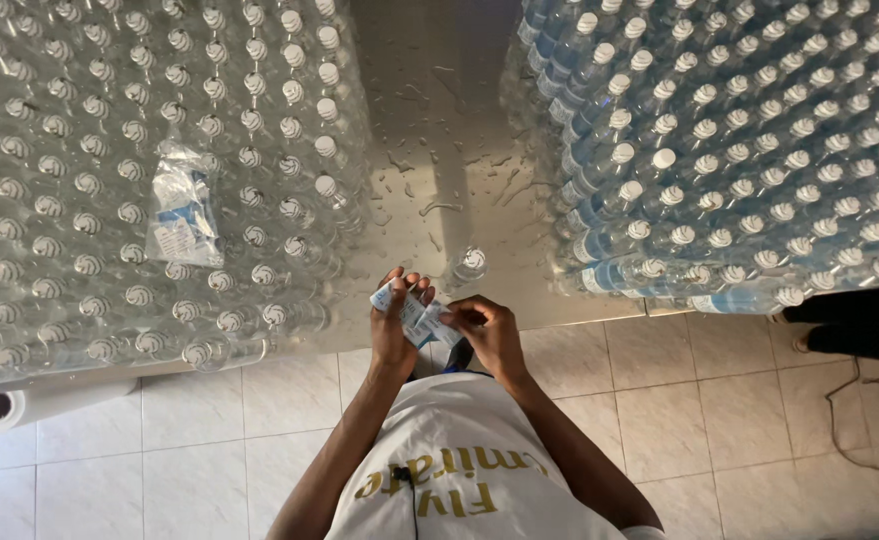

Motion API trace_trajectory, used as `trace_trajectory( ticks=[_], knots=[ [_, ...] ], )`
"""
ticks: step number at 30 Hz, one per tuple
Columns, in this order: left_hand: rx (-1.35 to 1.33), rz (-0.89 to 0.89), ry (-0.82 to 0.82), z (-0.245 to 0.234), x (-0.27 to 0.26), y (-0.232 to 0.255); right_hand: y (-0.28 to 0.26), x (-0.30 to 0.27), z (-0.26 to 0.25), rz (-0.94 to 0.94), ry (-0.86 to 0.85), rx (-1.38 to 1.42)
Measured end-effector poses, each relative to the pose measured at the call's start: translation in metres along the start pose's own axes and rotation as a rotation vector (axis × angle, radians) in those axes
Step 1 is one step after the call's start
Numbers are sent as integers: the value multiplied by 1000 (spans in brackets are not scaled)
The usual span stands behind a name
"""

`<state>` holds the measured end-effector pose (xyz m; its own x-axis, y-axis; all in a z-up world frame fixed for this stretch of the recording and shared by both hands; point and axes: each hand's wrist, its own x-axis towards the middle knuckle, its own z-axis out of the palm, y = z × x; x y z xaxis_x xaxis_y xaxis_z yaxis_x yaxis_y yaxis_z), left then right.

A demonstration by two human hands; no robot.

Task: The person applies labels to clear plastic water bottles. They pick up a bottle, wrap a label around it, and place it on a table alongside other bottles. A second person is visible nearby, also handling bottles.

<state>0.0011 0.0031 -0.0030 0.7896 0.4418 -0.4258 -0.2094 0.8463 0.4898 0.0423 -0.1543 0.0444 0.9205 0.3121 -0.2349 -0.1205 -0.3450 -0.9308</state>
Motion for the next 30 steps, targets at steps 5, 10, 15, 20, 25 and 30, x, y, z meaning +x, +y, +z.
trace_trajectory(
  ticks=[5, 10, 15, 20, 25, 30],
  knots=[
    [209, -147, -89, -10, -8, 5, -44, 5, -29, -103, -80, -131],
    [446, -117, -263, 5, -11, 0, -74, 17, -52, -312, -122, -288],
    [591, 99, -248, 32, -1, 6, -102, 35, -71, -546, -253, -390],
    [669, 248, -201, 69, 13, 27, -111, 66, -99, -720, -315, -567],
    [721, 328, -188, 76, 35, 22, -91, 99, -110, -727, -375, -700],
    [871, 281, -149, 53, 46, 4, -101, 89, -110, -533, -608, -669]
  ],
)
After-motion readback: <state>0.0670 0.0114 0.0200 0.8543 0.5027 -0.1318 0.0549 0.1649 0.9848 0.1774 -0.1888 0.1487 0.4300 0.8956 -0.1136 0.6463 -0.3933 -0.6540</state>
